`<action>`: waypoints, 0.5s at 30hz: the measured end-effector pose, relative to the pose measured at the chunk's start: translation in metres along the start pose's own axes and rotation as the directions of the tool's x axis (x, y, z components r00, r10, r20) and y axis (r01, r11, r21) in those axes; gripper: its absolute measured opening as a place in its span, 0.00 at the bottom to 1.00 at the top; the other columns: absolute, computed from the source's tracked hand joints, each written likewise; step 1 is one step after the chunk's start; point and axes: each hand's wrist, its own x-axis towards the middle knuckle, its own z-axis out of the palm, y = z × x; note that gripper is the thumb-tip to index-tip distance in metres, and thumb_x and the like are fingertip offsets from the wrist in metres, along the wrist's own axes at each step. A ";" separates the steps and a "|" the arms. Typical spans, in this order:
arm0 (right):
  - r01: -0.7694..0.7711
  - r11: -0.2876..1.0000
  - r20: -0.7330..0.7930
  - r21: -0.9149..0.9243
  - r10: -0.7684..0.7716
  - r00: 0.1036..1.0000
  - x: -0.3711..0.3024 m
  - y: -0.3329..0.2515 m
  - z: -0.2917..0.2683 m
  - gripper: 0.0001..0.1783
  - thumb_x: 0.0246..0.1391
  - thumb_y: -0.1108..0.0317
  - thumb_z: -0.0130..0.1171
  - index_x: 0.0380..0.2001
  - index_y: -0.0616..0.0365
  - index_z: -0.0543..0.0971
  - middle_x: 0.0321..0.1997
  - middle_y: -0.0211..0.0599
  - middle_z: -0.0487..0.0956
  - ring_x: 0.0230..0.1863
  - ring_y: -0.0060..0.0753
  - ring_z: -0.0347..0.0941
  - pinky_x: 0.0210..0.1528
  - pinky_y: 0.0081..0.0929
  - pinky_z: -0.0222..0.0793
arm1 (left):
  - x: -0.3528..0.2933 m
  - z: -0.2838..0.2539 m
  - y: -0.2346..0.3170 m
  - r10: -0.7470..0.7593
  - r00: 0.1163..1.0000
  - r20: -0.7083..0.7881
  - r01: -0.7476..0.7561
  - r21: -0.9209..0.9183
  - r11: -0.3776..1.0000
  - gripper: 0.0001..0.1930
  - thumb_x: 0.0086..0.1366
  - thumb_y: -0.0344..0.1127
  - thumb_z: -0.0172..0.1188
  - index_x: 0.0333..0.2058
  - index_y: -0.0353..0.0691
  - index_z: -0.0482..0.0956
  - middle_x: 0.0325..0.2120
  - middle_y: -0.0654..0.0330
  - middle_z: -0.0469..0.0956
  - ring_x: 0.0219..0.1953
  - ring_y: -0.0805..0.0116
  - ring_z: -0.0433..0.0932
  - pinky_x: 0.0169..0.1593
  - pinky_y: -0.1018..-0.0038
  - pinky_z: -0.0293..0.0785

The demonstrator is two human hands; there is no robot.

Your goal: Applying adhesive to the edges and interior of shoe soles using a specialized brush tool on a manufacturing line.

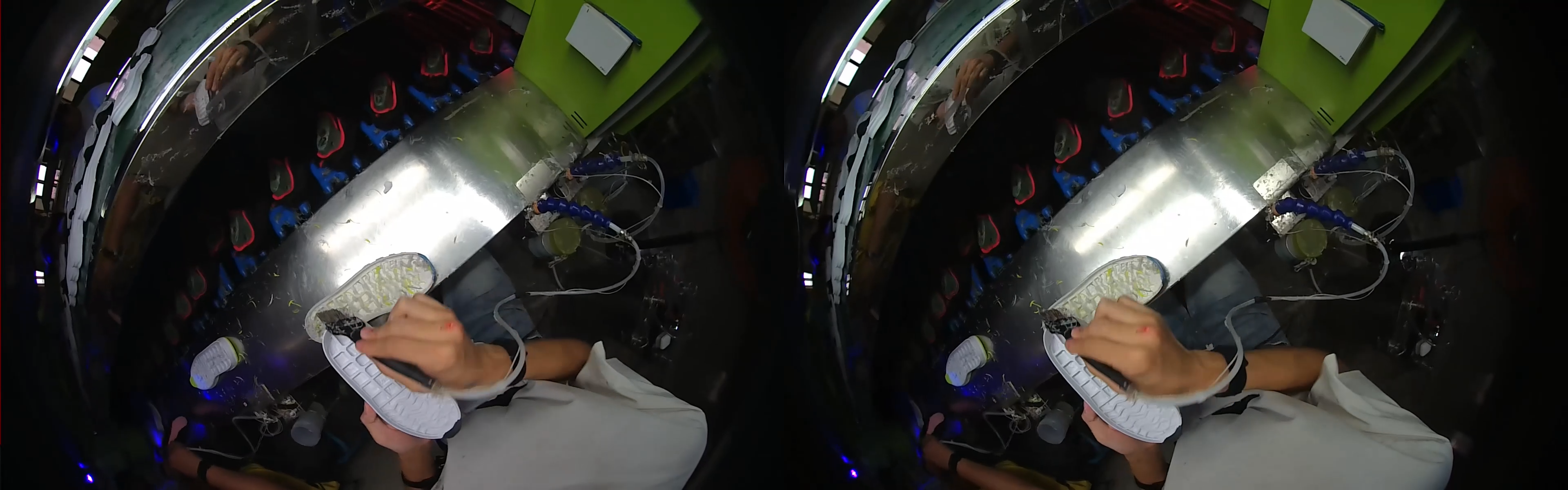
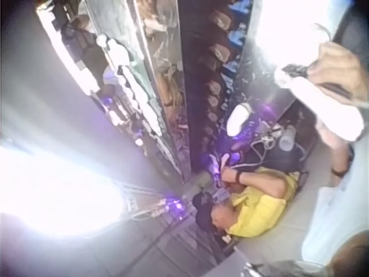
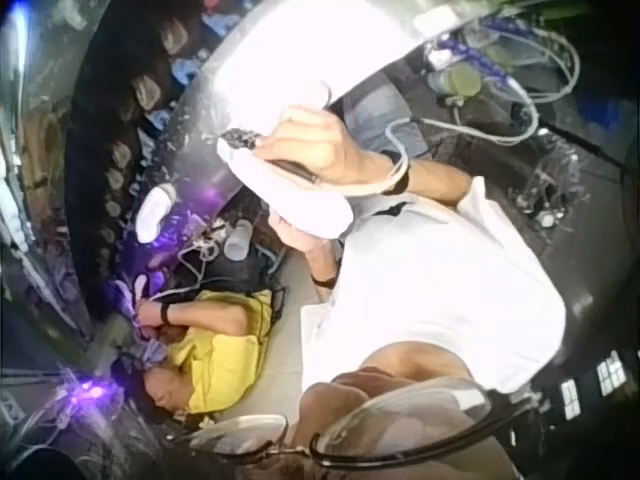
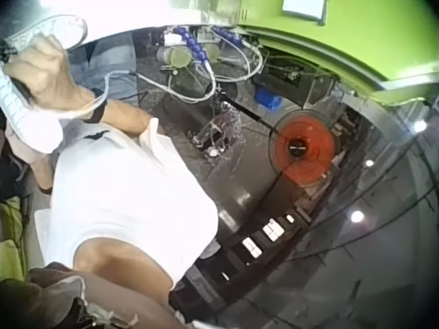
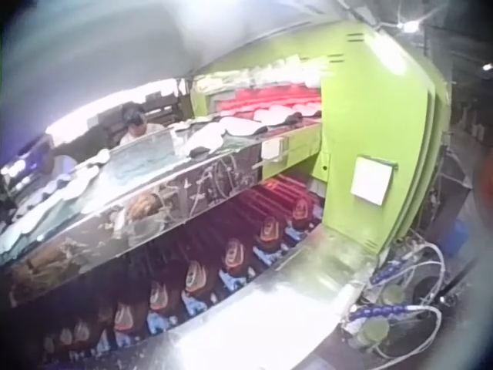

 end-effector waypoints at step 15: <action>-0.276 0.637 0.304 0.720 0.068 0.950 -0.026 -0.018 -0.013 0.09 0.44 0.76 0.66 0.32 0.62 0.82 0.31 0.38 0.79 0.33 0.35 0.74 0.36 0.30 0.69 | 0.019 -0.022 0.000 0.134 0.991 0.007 -0.123 0.450 0.884 0.37 0.68 0.57 0.38 0.68 0.38 0.57 0.61 0.46 0.66 0.59 0.50 0.69 0.62 0.55 0.66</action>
